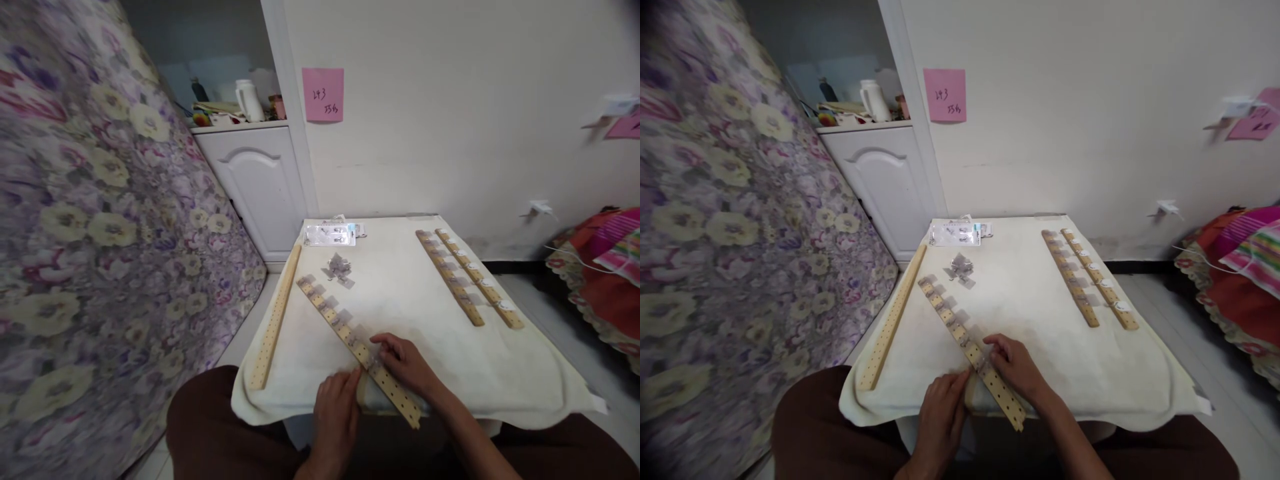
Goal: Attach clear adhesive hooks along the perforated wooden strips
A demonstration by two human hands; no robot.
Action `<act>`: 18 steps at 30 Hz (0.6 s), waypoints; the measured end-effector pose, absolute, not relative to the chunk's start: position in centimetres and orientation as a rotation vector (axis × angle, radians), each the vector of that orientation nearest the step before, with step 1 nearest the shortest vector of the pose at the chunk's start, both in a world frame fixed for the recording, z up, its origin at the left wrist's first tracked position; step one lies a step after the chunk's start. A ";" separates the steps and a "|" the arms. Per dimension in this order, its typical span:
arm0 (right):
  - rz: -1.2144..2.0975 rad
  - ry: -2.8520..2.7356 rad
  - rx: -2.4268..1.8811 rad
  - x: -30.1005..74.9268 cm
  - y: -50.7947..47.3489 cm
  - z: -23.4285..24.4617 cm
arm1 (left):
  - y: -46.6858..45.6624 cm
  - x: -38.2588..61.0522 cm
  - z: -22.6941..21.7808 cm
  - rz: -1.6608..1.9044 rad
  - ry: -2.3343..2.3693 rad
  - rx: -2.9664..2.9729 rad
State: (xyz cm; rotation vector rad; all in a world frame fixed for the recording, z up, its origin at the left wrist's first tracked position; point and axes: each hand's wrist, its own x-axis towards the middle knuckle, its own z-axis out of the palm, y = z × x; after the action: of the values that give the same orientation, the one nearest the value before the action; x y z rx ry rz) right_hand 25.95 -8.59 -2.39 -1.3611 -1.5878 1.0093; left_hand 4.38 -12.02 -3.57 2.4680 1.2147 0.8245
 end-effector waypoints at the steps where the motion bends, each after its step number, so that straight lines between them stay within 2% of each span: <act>1: 0.992 -1.599 -1.371 25.9 -8.6 -2.4 | -12.0 4.4 -3.5 0.818 1.207 2.482; 18: 0.921 -1.636 -1.429 25.8 -8.8 -1.9 | -11.9 5.1 -3.2 0.721 1.299 2.566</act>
State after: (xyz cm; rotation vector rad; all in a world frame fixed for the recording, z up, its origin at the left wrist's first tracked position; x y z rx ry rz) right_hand 25.79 -8.76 -1.92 -1.4287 -1.6363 0.9207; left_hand 5.09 -11.91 -3.16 2.5662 1.2989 0.7209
